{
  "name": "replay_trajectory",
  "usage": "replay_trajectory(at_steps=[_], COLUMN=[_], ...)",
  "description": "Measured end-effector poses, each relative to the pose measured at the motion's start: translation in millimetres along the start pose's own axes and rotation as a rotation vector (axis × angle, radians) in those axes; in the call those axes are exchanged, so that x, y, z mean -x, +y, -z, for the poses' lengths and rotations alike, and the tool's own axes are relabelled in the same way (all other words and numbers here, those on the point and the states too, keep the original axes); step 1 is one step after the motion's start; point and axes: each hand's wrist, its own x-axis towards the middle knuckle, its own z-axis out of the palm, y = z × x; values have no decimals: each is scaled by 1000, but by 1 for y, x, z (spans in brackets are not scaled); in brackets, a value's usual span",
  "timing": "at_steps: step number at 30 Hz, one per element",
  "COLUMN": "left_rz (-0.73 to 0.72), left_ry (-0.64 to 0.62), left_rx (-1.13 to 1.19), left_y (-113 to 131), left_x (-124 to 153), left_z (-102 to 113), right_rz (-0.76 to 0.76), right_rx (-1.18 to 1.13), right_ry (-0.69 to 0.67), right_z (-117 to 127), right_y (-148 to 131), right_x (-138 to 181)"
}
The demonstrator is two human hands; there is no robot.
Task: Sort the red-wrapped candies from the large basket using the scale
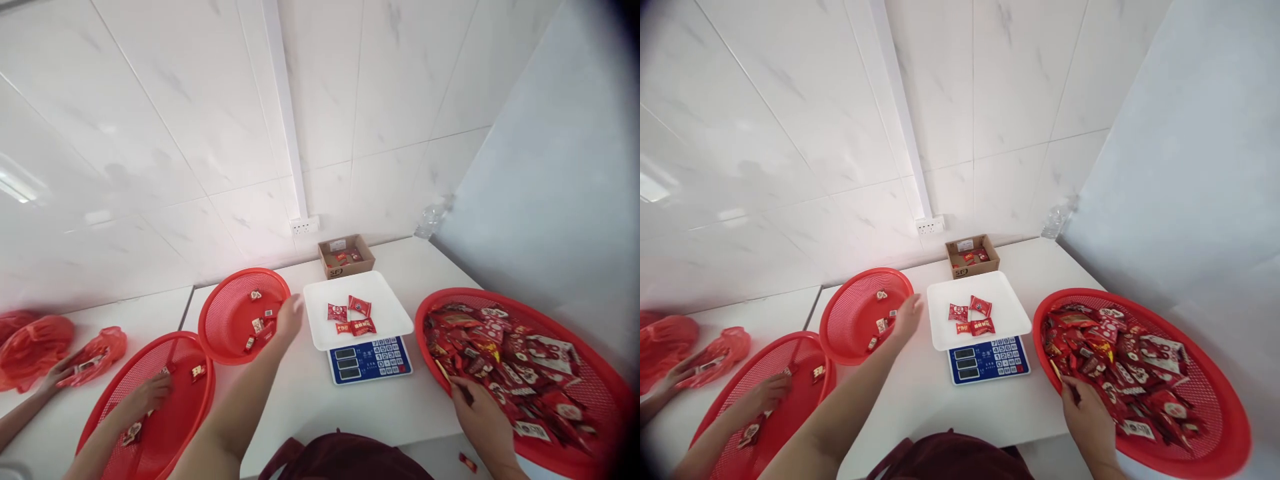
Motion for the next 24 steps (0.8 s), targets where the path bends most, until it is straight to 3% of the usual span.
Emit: replay_trajectory(at_steps=[3, 5, 7, 11, 15, 24], left_rz=[-220, -404, -490, -460, -418, -351], left_ry=[-301, -515, -616, -590, -539, -585], left_rx=[-77, -297, -533, -696, -751, -798], left_y=[12, 16, 19, 20, 20, 22], left_x=[20, 30, 35, 31, 20, 4], left_z=[-47, -74, -91, -101, -91, -80], right_rz=[-9, -10, -24, -34, -13, 1], right_rx=[-10, -18, -22, -29, -26, -35], right_ry=[22, 37, 35, 16, 21, 43], right_z=[1, 2, 3, 4, 5, 2], right_y=[-3, -6, -9, -12, -12, -9], right_x=[1, 2, 3, 4, 4, 3])
